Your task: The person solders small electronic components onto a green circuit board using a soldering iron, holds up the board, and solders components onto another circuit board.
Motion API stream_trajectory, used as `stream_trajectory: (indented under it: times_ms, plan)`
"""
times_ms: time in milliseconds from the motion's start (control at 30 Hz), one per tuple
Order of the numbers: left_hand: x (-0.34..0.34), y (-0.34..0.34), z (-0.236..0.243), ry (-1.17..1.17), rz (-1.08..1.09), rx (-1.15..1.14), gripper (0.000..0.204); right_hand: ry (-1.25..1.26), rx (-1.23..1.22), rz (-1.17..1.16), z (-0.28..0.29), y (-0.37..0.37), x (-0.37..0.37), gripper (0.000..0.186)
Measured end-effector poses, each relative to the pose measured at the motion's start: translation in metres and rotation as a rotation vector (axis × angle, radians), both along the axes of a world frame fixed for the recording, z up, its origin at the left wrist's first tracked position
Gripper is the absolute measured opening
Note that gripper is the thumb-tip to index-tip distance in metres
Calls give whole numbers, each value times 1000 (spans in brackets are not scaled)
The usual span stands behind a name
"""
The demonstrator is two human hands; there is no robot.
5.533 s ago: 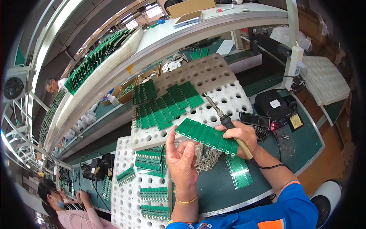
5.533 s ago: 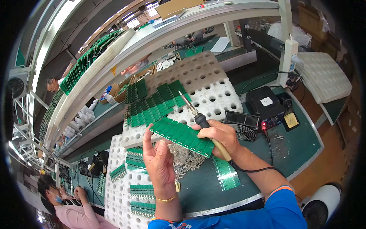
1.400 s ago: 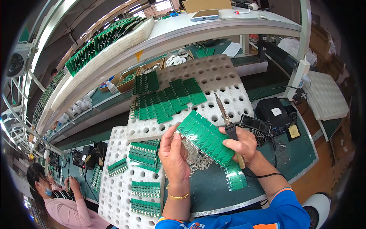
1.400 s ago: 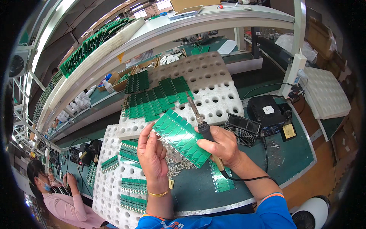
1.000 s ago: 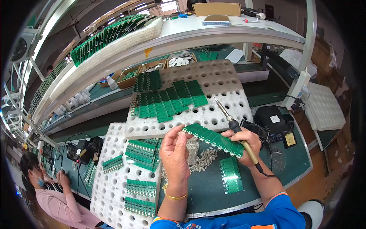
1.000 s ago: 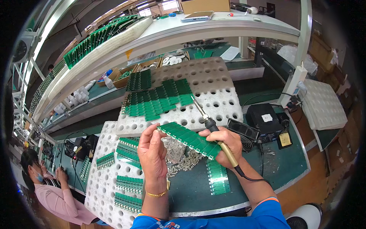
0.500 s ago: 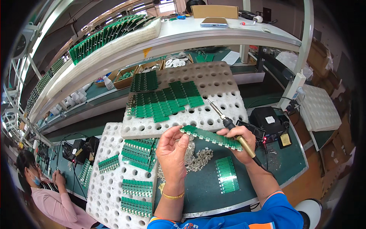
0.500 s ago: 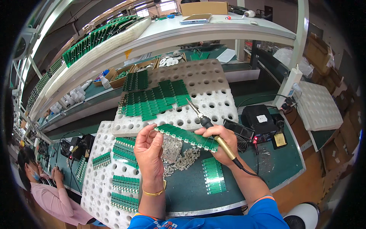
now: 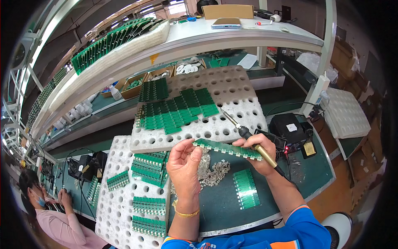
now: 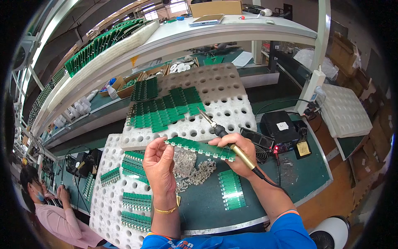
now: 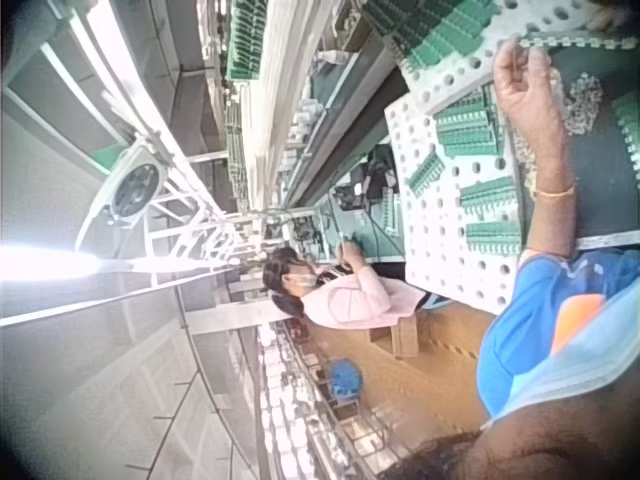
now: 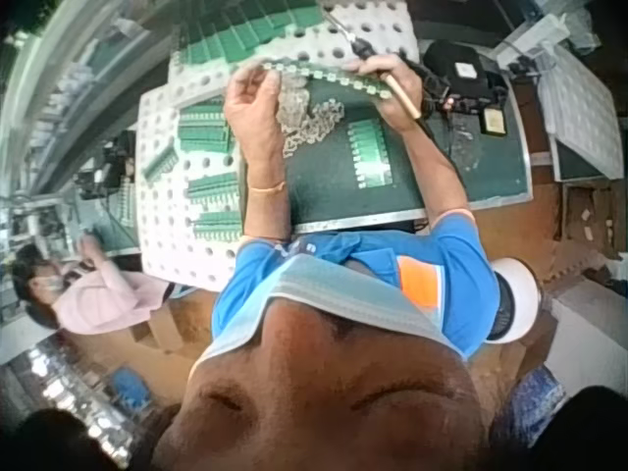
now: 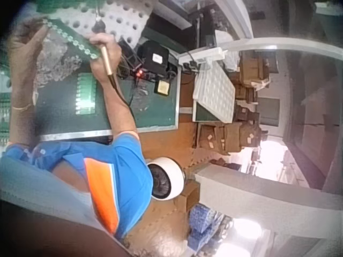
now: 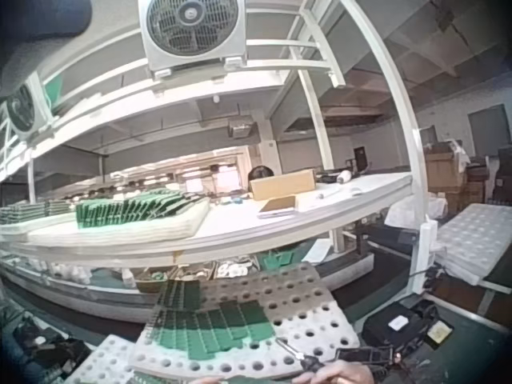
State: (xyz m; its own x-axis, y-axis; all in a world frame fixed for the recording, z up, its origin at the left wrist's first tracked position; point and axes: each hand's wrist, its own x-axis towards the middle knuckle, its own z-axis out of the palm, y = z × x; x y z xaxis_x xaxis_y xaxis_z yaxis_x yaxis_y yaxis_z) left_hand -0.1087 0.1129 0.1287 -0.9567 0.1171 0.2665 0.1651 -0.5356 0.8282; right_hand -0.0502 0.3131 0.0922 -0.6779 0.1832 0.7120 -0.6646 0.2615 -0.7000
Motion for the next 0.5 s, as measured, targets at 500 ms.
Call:
stream_trajectory:
  times_ms: [500]
  plan:
    - [-3, 2, -4, 15, 13, 14, 29, -45, -41, 33, -1, 2, 1, 35]
